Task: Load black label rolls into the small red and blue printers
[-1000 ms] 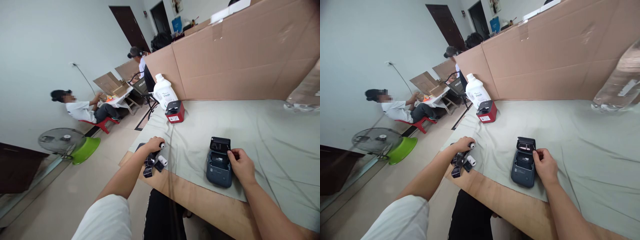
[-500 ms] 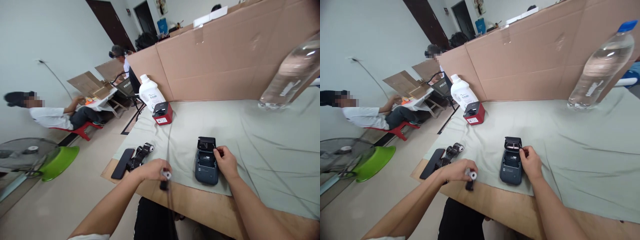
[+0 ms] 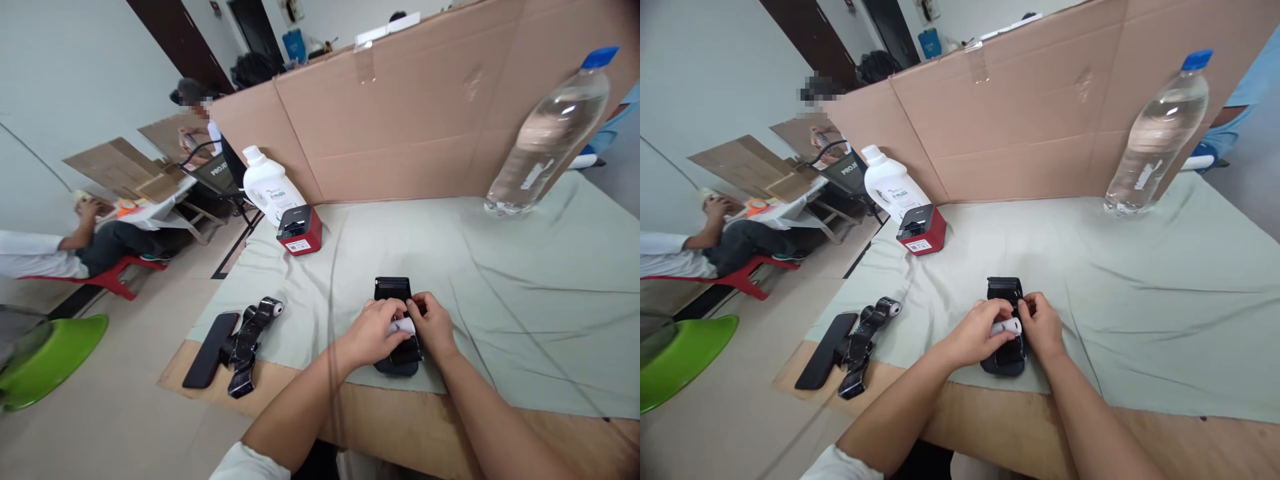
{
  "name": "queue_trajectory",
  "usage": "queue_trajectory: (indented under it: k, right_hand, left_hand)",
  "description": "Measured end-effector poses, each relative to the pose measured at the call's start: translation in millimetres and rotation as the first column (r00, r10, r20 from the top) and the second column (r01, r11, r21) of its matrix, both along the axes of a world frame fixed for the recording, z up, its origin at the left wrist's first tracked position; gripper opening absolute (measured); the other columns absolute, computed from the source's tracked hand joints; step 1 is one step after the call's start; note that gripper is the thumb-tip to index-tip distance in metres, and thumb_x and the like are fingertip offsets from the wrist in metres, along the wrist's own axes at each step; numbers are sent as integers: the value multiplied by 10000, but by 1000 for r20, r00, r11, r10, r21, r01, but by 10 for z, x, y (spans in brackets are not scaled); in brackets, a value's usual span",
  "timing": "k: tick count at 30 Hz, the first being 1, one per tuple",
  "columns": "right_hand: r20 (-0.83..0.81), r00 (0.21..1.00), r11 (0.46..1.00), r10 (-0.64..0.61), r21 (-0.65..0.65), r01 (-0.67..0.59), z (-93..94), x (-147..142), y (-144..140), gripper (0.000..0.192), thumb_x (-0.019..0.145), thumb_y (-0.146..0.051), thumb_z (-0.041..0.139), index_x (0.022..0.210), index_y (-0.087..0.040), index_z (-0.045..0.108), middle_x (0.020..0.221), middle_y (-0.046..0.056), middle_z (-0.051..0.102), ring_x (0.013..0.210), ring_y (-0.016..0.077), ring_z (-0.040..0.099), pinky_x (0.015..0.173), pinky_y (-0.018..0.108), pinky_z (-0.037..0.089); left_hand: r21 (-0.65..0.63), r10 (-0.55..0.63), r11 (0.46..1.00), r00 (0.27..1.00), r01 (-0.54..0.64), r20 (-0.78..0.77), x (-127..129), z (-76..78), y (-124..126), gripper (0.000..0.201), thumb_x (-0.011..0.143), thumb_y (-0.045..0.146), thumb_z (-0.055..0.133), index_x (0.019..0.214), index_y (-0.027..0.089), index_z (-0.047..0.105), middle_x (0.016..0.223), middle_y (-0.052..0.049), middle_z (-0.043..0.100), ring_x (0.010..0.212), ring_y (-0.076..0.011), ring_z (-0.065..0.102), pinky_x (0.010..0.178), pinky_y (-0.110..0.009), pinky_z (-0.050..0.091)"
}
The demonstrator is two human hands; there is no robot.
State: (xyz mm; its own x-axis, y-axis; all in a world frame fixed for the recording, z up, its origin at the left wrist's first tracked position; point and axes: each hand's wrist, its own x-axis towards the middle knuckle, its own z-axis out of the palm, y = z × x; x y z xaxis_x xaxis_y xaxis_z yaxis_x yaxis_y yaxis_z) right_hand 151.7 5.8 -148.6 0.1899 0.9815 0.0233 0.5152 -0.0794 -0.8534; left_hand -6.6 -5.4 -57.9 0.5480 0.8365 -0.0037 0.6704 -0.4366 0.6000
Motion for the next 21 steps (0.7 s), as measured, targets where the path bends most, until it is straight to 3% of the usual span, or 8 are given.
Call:
queue_trajectory:
  k: [5,13,21]
  right_hand:
    - [8,1000,1000,-9,-5,9,14,-11,-4,322,821,-507,452,865,-217,587,772,51,698,723,224,638,675,328,429]
    - [1,1000,1000,4,10,-4,49,-12,-18,318,837,-508,450,857,-218,578,769,49,694,719,223,641,679,332,440]
    - [-21,1000,1000,18,-2,-18,39,-6,-12,303,846,-500,465,861,-213,561,785,50,679,731,223,634,706,354,449]
  left_hand:
    - [5,31,1000,999,-31,26,-36,-46,25,152,799,207,677,923,202,589,919,-15,673,920,-207,575,877,-371,380]
    - [22,44,999,993,-46,106,-66,-211,47,153,776,224,698,911,213,627,910,-29,686,922,-224,571,867,-397,370]
    - [45,51,997,980,-61,195,-119,-469,78,159,789,296,717,934,231,705,1012,-53,686,1002,-236,576,911,-422,372]
